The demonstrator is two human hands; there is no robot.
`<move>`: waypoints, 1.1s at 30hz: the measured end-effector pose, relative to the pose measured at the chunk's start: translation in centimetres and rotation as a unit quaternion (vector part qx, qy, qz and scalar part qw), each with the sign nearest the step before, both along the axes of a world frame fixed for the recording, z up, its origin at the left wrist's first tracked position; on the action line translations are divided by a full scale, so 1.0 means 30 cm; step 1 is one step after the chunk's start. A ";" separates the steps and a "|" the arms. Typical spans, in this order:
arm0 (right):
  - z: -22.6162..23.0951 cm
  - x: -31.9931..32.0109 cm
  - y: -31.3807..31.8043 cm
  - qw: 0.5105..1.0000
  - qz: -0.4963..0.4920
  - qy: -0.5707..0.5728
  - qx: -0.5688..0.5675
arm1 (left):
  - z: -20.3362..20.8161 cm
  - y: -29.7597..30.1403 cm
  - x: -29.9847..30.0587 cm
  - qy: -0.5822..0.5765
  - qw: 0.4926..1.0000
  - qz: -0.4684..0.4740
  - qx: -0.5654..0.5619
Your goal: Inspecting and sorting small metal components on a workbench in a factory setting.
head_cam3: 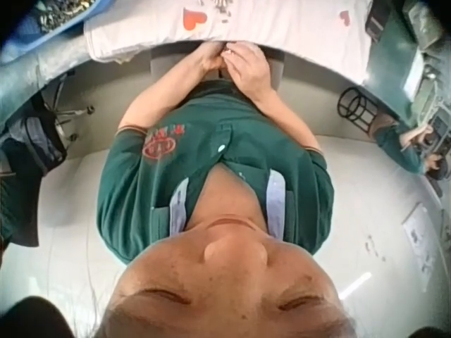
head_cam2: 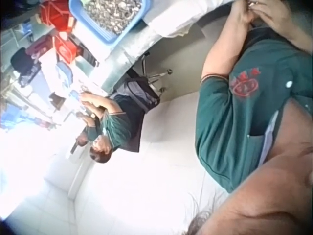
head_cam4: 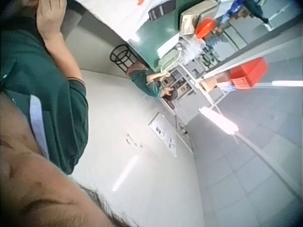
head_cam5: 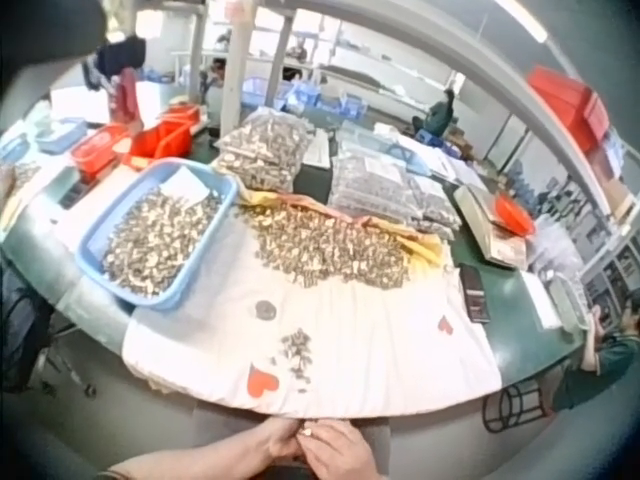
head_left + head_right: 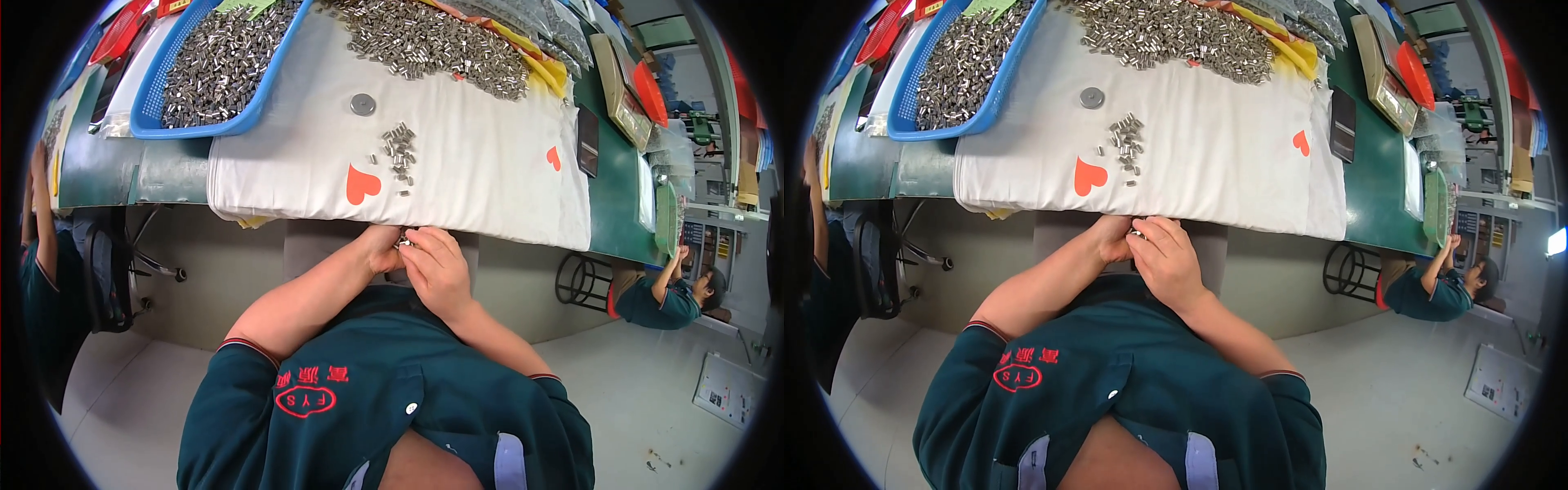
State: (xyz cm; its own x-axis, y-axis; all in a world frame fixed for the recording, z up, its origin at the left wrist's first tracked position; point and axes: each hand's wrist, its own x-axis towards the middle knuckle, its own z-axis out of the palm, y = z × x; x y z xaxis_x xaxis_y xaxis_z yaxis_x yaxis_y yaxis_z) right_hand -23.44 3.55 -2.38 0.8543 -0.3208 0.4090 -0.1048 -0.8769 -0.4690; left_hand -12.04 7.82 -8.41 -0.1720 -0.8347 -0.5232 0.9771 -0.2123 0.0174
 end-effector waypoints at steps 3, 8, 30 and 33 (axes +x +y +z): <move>0.018 -0.006 0.000 0.999 0.031 -0.009 0.039 | 0.002 0.013 0.005 -0.067 0.998 -0.015 0.002; 0.067 -0.038 -0.020 0.998 -0.016 -0.032 0.059 | -0.075 -0.003 -0.024 0.020 0.999 -0.010 -0.035; 0.068 0.024 -0.245 0.986 -0.097 -0.086 0.106 | 0.497 0.188 0.810 -0.524 0.786 0.322 0.058; 0.061 0.009 -0.259 0.984 -0.122 -0.086 0.097 | 0.467 0.189 0.844 -0.855 0.463 0.061 0.226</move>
State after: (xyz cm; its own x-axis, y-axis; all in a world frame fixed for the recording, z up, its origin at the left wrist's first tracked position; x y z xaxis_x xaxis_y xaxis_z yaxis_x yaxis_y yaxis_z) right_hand -23.17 -4.22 -0.54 0.6653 -0.5943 0.4519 -0.2059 -0.7279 -0.6541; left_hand 13.28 13.49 5.61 0.8498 -0.5228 0.0664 -0.3779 -0.5169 0.7681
